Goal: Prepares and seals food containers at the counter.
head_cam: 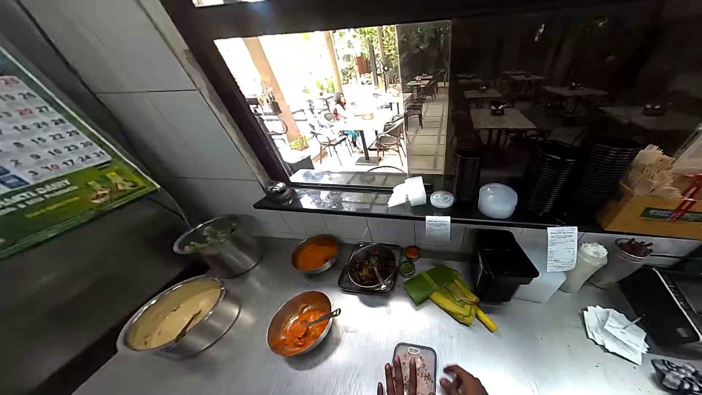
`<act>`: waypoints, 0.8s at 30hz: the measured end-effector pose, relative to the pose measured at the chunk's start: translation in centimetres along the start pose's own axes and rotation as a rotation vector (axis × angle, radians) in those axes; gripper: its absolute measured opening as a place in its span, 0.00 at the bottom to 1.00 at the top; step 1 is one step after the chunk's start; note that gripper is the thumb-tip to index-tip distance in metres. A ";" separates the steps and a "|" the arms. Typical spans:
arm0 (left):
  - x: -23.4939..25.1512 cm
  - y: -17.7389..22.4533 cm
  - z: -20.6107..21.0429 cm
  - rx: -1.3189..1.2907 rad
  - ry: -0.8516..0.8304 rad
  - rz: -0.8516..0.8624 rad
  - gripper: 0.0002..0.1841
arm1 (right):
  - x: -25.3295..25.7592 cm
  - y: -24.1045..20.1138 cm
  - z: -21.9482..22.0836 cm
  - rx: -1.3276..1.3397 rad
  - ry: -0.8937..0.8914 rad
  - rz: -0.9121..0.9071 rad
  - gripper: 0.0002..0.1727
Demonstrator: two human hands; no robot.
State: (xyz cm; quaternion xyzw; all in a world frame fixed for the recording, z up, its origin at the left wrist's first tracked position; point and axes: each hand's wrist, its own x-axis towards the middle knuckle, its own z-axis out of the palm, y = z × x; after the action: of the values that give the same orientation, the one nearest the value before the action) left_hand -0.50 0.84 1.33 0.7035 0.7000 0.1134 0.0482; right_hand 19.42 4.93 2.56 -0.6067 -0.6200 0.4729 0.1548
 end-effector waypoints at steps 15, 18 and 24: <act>-0.8 0.7 2.0 0.008 0.136 -0.009 0.44 | 6.0 -2.9 0.9 0.331 0.065 0.075 0.15; -1.0 0.3 1.6 -0.017 0.113 0.027 0.43 | 6.5 -3.3 0.8 0.392 0.064 0.125 0.14; -2.9 0.8 0.3 -0.057 0.012 0.089 0.41 | 9.5 -5.5 1.0 -0.149 0.141 0.150 0.29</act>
State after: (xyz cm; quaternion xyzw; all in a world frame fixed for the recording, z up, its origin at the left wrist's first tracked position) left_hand 0.41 -2.05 0.92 0.7315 0.6648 0.1395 0.0587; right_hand 13.29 14.13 2.69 -0.6930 -0.5938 0.3917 0.1168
